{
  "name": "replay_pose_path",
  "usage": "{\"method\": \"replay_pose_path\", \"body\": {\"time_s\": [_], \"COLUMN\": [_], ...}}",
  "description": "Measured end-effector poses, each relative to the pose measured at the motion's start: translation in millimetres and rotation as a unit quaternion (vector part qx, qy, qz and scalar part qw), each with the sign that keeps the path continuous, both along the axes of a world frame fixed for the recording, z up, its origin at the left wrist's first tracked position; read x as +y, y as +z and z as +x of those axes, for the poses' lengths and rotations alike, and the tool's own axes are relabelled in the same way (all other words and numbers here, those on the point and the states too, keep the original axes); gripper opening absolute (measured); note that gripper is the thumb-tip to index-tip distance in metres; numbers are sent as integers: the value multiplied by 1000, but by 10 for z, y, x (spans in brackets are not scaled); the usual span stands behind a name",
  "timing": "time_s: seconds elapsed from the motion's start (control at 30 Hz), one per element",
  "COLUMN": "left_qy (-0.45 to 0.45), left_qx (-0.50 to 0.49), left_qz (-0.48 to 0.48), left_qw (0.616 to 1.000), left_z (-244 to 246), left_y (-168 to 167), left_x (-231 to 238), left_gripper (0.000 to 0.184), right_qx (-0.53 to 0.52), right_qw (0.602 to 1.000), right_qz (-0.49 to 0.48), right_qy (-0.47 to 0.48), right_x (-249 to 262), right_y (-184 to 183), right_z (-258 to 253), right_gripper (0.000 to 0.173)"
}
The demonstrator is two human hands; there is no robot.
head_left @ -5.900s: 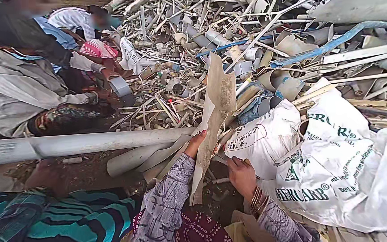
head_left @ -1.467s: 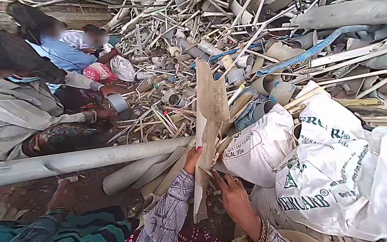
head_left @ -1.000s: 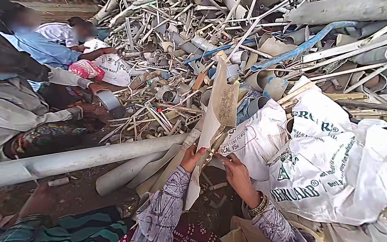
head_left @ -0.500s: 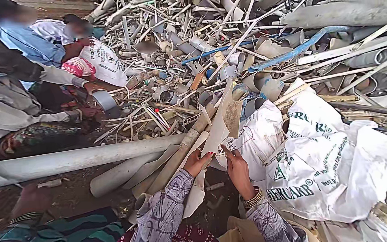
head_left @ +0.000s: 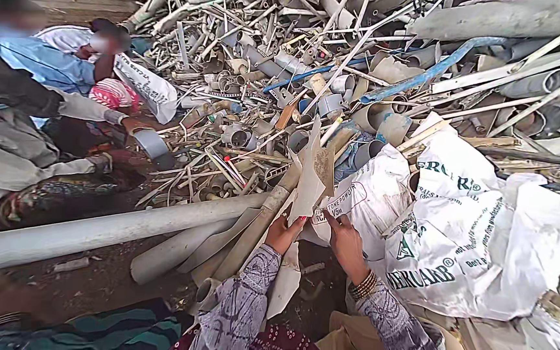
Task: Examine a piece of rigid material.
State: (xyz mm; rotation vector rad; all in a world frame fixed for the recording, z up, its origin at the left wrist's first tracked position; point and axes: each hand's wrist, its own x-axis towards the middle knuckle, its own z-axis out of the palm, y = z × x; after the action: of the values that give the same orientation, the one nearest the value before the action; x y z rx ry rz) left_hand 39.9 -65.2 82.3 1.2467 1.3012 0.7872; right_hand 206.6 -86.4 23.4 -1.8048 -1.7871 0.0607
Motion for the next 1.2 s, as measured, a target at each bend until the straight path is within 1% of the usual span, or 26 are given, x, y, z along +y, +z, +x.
{"method": "replay_pose_path", "body": {"time_s": [0.07,0.13,0.23,0.3,0.4,0.43,0.53,0.6,0.67,0.8,0.93,1.03,1.13,1.2], "left_qy": [-16,-27,7,33,41,46,86,76,67,87,73,89,75,77], "left_qx": [17,25,-18,-44,-67,-76,-83,-73,-81,-71,-72,-75,-75,-70], "left_qz": [-1,5,-7,-14,-4,-12,-83,-88,-63,-94,-74,-97,-67,-65], "left_qw": [1000,999,1000,998,997,996,989,991,992,989,992,989,992,992], "left_z": [31,48,102,184,272,282,341,375,370,385,346,343,335,316], "left_y": [-46,-57,-34,-46,-71,-67,-88,-83,-71,-70,-45,-77,-47,-40], "left_x": [3,18,-36,-85,-99,-96,-127,-132,-132,-128,-109,-107,-118,-102], "left_gripper": [57,59,52,48,50,50,43,43,44,44,45,44,44,44], "right_qx": [-12,-38,-36,-40,-53,-51,-25,-23,-20,-2,-31,-26,-41,-40], "right_qw": [1000,999,993,992,989,986,974,971,972,967,979,974,975,972], "right_qz": [-9,-13,-111,-121,-137,-156,-223,-237,-235,-256,-200,-224,-218,-231], "right_qy": [-15,3,-8,-22,18,18,-21,-10,22,-8,25,-2,19,16], "right_x": [33,-38,-45,-6,-72,-52,65,55,-3,86,19,80,29,53], "right_y": [28,29,159,187,211,226,307,322,298,334,217,225,230,268], "right_z": [19,-68,-45,16,-90,-87,45,21,-51,45,-73,8,-63,-50], "right_gripper": [43,44,51,57,55,56,56,54,54,55,54,58,56,58]}}
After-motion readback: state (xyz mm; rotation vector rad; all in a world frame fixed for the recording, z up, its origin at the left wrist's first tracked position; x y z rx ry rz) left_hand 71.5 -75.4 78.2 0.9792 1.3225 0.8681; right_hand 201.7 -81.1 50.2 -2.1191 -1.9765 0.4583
